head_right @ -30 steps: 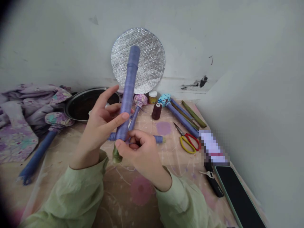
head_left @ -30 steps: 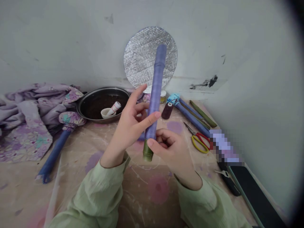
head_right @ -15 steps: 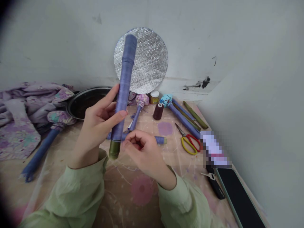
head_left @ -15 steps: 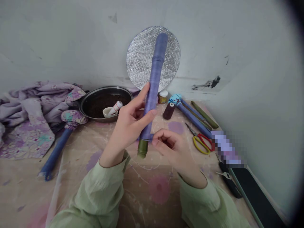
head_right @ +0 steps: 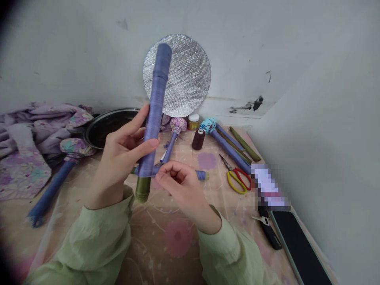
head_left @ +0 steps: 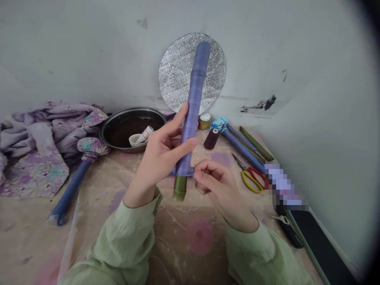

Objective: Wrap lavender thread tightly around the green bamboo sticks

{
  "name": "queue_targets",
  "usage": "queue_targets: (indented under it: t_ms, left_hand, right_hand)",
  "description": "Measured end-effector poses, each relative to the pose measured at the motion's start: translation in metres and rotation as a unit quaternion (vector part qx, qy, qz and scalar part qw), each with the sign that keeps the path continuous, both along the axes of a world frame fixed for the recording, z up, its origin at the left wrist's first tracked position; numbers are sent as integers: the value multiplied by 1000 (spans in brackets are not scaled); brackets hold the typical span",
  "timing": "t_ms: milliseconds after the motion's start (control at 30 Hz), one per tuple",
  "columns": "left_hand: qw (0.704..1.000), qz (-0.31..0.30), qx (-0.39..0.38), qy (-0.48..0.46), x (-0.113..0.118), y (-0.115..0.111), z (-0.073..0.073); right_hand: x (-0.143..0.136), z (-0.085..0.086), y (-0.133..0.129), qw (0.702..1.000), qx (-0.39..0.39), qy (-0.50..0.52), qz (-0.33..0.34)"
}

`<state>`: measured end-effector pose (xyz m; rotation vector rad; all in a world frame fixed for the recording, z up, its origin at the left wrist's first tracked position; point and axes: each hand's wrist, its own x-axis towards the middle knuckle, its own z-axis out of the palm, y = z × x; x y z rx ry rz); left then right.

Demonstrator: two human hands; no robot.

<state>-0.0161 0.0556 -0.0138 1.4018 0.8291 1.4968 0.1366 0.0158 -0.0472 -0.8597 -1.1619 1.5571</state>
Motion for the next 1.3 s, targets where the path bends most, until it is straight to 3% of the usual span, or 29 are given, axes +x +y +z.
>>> queue_targets:
  t_ms: [267,733,1067,1300]
  left_hand:
    - [994,-74,-65,-53,1,1,4]
    - [977,-124,-124,-121,3,-1,6]
    - [959,-179,-140,-167,10,-1,5]
    - [953,-207,-120,-188,17,-4,5]
  right_hand:
    - [0,0,-4,1000,16,8,25]
    - [0,12,-6,992,121,-6,45]
    - [0,11,-7,996,63,4,56]
    - [2,12,-5,992,44,-7,120]
